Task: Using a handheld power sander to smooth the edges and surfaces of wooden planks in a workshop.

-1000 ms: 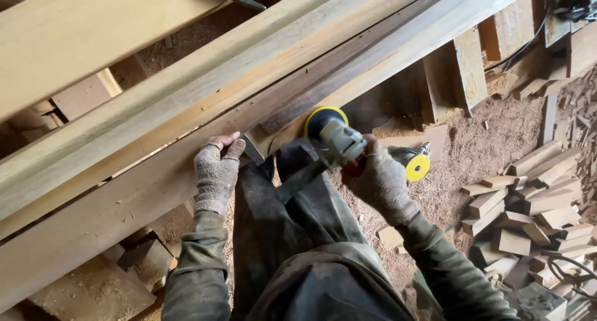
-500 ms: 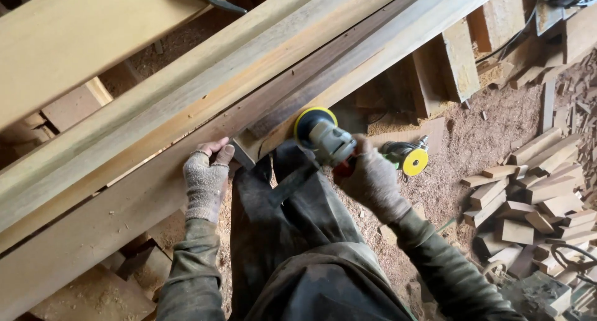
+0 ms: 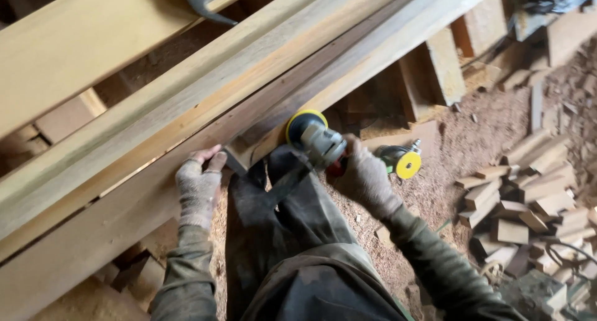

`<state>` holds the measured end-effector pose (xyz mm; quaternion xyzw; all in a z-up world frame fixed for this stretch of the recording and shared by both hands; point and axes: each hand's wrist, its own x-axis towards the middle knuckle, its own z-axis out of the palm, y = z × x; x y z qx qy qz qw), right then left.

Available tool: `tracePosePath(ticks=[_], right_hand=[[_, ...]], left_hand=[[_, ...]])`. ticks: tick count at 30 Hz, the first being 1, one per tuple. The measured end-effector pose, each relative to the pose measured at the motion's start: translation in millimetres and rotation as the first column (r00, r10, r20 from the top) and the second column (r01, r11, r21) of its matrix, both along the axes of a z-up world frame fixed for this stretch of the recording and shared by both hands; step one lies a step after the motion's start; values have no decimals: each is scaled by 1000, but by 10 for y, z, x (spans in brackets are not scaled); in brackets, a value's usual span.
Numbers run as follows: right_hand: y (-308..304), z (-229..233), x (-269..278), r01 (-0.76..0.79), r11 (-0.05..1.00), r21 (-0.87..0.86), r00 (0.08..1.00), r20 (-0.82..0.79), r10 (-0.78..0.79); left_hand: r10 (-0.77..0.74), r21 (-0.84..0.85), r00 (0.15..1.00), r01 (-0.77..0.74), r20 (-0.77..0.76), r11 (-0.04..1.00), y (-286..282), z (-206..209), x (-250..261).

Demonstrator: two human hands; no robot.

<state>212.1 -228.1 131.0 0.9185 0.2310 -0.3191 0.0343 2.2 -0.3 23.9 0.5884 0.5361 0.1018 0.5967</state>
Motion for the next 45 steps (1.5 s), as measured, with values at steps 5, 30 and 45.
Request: tracePosePath(ticks=[5, 30, 45], right_hand=[[-158, 142, 784, 291, 949, 124, 946, 110, -305], [-1292, 966, 383, 614, -307, 727, 382, -614, -691], [-2384, 817, 1933, 619, -478, 623, 296, -749, -594]], left_hand=[[-59, 90, 996, 65, -73, 994, 17, -202, -54], [-816, -303, 476, 871, 329, 386, -2252, 2029, 1872], [-261, 572, 539, 817, -801, -66, -669, -634, 2296]])
